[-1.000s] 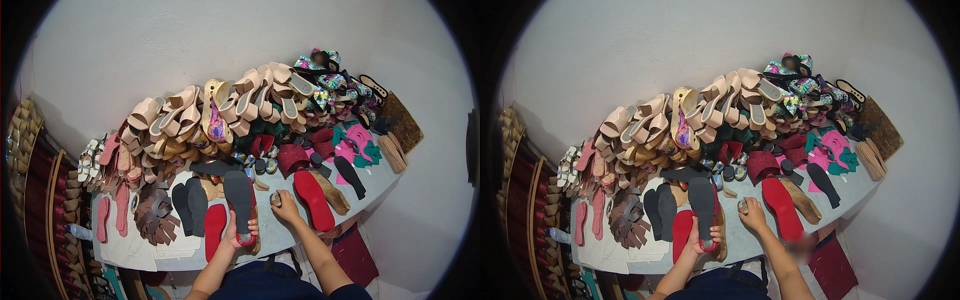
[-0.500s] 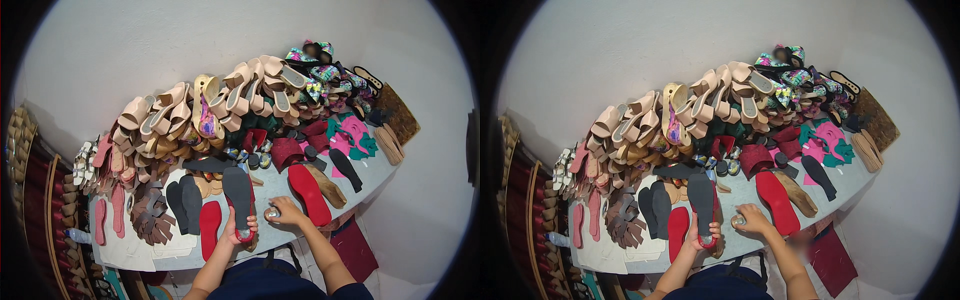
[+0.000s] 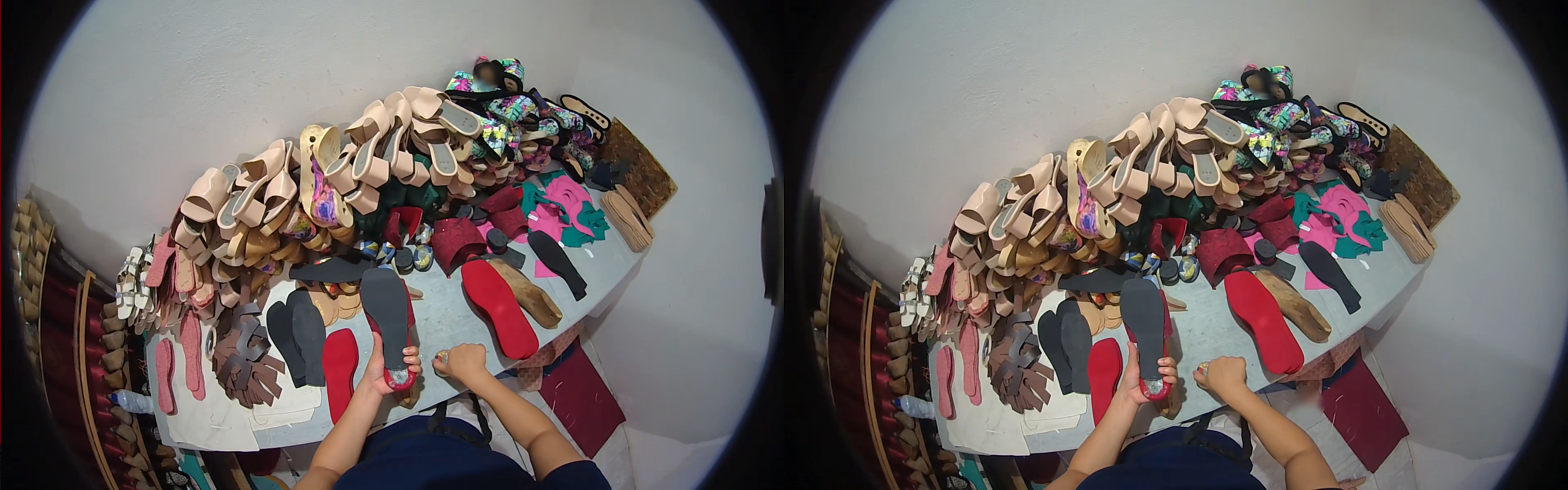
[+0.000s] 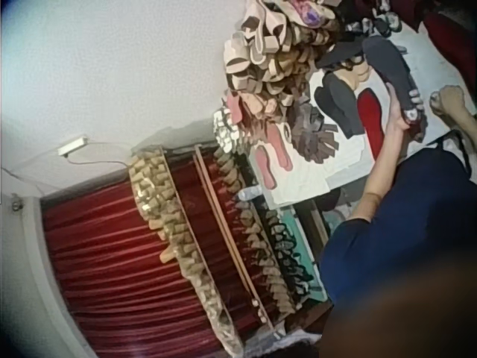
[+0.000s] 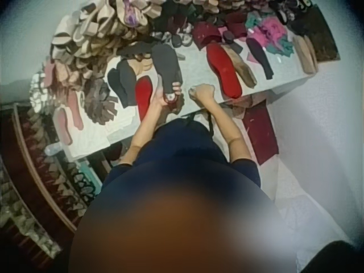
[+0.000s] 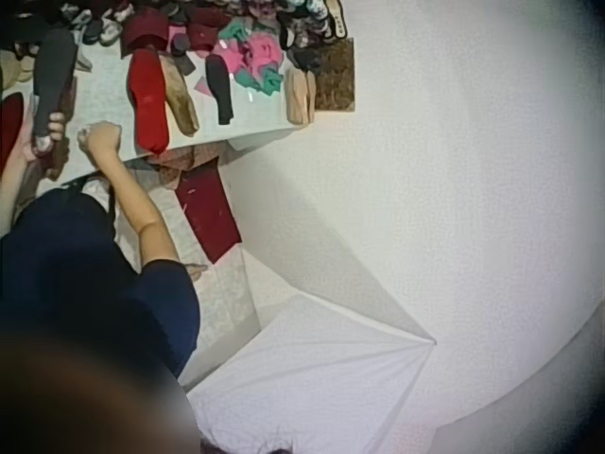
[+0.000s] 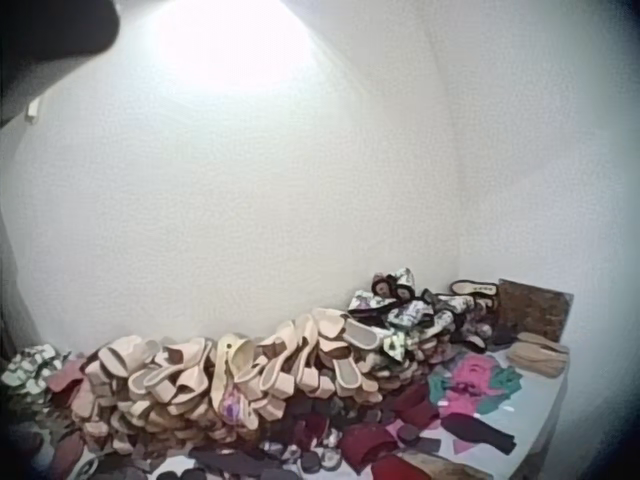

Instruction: Assembling shoe components by fitting uppers to soles using lasts and applying adhesive.

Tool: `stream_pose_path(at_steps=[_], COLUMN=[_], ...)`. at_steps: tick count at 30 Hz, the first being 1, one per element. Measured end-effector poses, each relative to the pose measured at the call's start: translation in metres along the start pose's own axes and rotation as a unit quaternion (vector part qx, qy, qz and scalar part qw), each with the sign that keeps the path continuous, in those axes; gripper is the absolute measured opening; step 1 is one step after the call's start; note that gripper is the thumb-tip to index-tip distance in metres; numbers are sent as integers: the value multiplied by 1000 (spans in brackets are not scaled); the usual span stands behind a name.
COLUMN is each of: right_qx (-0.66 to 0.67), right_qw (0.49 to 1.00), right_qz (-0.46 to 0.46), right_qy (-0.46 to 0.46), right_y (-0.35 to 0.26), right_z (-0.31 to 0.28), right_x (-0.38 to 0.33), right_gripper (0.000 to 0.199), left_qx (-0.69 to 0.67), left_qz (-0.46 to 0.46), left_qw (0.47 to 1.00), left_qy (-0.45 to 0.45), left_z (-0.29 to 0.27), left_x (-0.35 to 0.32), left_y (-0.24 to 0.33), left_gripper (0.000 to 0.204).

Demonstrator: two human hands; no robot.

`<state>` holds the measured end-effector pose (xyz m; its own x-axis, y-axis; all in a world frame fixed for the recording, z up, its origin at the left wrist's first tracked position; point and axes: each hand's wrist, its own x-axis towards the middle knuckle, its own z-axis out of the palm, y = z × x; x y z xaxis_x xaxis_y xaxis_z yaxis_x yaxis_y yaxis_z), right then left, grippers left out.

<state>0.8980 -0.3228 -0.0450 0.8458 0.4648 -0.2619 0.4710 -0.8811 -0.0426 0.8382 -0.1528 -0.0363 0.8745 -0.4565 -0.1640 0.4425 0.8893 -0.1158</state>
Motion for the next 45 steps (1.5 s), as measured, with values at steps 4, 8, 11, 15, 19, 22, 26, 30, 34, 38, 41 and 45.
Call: stream_pose_path(at_steps=[4, 8, 11, 15, 19, 22, 26, 30, 34, 38, 41, 45], right_qx=[11, 149, 401, 519, 665, 790, 802, 840, 852, 864, 861, 867], right_qw=[999, 976, 868, 836, 738, 607, 591, 530, 519, 497, 505, 498], right_qz=[33, 0, -121, -118, -108, -80, -64, -6, -60, -80, -62, -11], right_qy=[-28, 157, 267, 130, 36, -22, -63, -117, -32, -12, 20, 12], right_y=[4, 8, -7, -11, -1, 21, 29, 27, 22, 11, 9, 26], right_z=[-7, -30, -50, -52, -47, -43, -54, -69, -38, -39, -24, -25], right_x=[4, 15, 20, 26, 37, 49, 51, 45, 55, 49, 52, 67], right_gripper=[46, 39, 46, 52, 45, 54, 63, 63, 70, 77, 74, 63], left_qx=[39, 108, 211, 602, 687, 706, 771, 826, 835, 816, 821, 749], left_qz=[-9, 18, 49, 91, 183, 179, 140, 184, 220, 249, 258, 239], left_qw=[999, 993, 968, 749, 669, 624, 502, 398, 369, 391, 379, 550], left_qy=[6, 41, 130, 261, 216, 282, 365, 354, 343, 344, 339, 283], left_z=[0, -1, -6, -5, 5, 25, 18, 17, 23, 26, 18, 10], left_x=[2, 5, 10, 20, 34, 41, 42, 45, 52, 53, 55, 50], left_y=[-6, -18, -23, -26, -32, -39, -48, -66, -80, -85, -83, -61], left_gripper=[60, 60, 63, 60, 64, 60, 62, 65, 64, 64, 62, 58])
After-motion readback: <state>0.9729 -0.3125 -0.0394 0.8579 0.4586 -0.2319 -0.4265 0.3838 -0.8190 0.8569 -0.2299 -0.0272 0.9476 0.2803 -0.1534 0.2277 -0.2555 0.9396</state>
